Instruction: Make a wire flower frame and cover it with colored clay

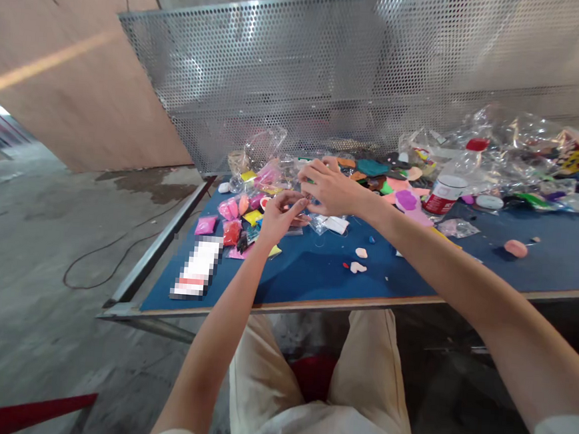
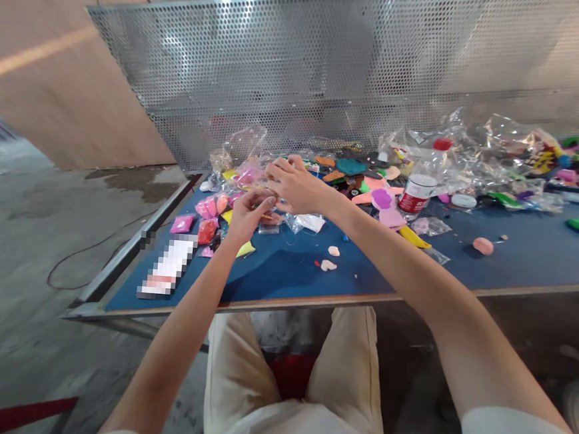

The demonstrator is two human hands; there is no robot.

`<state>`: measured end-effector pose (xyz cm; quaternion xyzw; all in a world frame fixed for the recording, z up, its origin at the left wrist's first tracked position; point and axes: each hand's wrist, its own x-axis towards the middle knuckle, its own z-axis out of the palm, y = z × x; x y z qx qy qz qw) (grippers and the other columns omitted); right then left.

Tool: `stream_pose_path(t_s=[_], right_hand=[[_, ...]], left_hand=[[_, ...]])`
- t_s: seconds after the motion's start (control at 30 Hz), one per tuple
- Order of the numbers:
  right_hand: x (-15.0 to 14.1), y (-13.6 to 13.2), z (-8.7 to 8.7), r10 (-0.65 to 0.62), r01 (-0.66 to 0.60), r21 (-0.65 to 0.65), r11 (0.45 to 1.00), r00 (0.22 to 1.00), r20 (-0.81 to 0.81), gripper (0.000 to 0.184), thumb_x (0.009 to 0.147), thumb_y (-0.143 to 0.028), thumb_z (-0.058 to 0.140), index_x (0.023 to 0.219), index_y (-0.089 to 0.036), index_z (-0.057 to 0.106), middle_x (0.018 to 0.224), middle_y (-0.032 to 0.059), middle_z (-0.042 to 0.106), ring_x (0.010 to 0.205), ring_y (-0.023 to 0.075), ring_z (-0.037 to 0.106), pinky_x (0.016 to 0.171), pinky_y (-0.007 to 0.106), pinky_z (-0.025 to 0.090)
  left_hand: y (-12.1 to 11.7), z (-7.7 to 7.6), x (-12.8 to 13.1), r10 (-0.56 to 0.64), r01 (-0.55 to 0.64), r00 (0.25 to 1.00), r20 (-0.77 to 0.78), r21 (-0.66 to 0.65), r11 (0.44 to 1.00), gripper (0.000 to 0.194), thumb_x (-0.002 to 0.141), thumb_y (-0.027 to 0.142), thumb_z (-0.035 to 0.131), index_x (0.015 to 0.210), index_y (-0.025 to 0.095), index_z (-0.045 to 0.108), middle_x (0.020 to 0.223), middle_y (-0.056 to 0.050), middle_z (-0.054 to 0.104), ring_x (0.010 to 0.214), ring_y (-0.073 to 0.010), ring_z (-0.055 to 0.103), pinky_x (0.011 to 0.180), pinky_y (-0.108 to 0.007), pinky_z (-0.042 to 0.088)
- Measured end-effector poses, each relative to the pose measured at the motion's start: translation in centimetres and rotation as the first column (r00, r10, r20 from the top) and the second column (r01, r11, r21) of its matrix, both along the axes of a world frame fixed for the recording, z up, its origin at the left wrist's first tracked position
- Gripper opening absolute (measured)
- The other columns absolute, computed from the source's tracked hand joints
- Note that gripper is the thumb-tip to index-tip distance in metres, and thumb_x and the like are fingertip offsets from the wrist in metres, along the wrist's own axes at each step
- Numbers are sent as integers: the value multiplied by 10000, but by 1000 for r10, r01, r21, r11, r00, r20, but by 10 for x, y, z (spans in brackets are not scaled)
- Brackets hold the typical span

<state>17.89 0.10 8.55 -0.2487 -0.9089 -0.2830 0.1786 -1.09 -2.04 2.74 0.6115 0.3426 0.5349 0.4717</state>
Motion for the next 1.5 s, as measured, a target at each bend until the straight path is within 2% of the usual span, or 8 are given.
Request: stream_pose_path(t_s=[0.2,0.33,0.5,0.63,0.8,1.03,1.23,1.5], right_hand=[[5,-4,4,19,-27,132,991,998,64,277,1012,-281,484,1158,-179,696,1095,112,661,1106,300,496,1021,523,301],[9,-4,-1,24,-51,180,982,989,148,248,993,-219,501,1079,-194,733,1007,97,677,1090,285,499,1012,504,311],[9,-3,1,0,-28,136,990,980,201,239,963,-200,561,1128,-223,732,1176,101,656,1226,306,440,1065,540,298],[8,3,14,-2,0,8,1000,967,254,250,939,-297,636,1155,-223,737,1423,117,527,1384,380,332,1127,615,234],[2,25,26,-8,37,-113,993,969,247,216,947,-303,573,967,-206,765,1393,112,545,1382,401,351,1097,605,310],[-9,7,35,-30,30,-6,1000,999,38,300,1009,-265,481,1028,-171,765,1299,140,617,1297,361,429,1053,583,329],[-1,-1,13,-36,44,51,998,989,-143,303,1040,-262,470,1082,-223,768,1150,100,693,1161,290,533,1015,514,344],[4,-17,-23,-16,42,89,995,961,-277,321,1015,-215,501,1232,-263,732,1379,96,685,1254,283,527,1049,473,333]], left_hand=[[3,-3,-1,48,-48,999,-6,41,998,557,706,609,861,1036,199,675,916,-42,789,633,-170,764,547,-247,624],[6,-8,0,131,-119,986,-105,117,986,474,749,560,841,985,170,711,914,-72,791,620,-174,755,480,-224,561],[9,-14,1,176,-142,970,-165,199,970,361,775,492,825,936,180,745,871,-57,793,599,-160,737,548,-254,596],[10,-17,1,140,-110,977,-162,183,977,399,772,540,817,934,182,744,867,-54,793,609,-171,742,572,-277,613],[6,-16,1,90,-65,988,-129,187,980,417,749,550,844,887,174,726,811,-49,782,590,-165,738,570,-264,605],[4,-8,-2,77,-76,993,88,-15,997,508,688,542,887,987,170,711,951,-92,818,631,-188,765,553,-276,616],[6,-8,-4,106,-98,988,113,-73,993,495,705,506,886,1033,186,697,1030,-96,817,671,-180,770,573,-270,610],[7,-9,-6,26,-25,998,60,-8,1000,575,814,470,803,1324,259,646,1064,-63,817,681,-162,765,596,-261,605]])
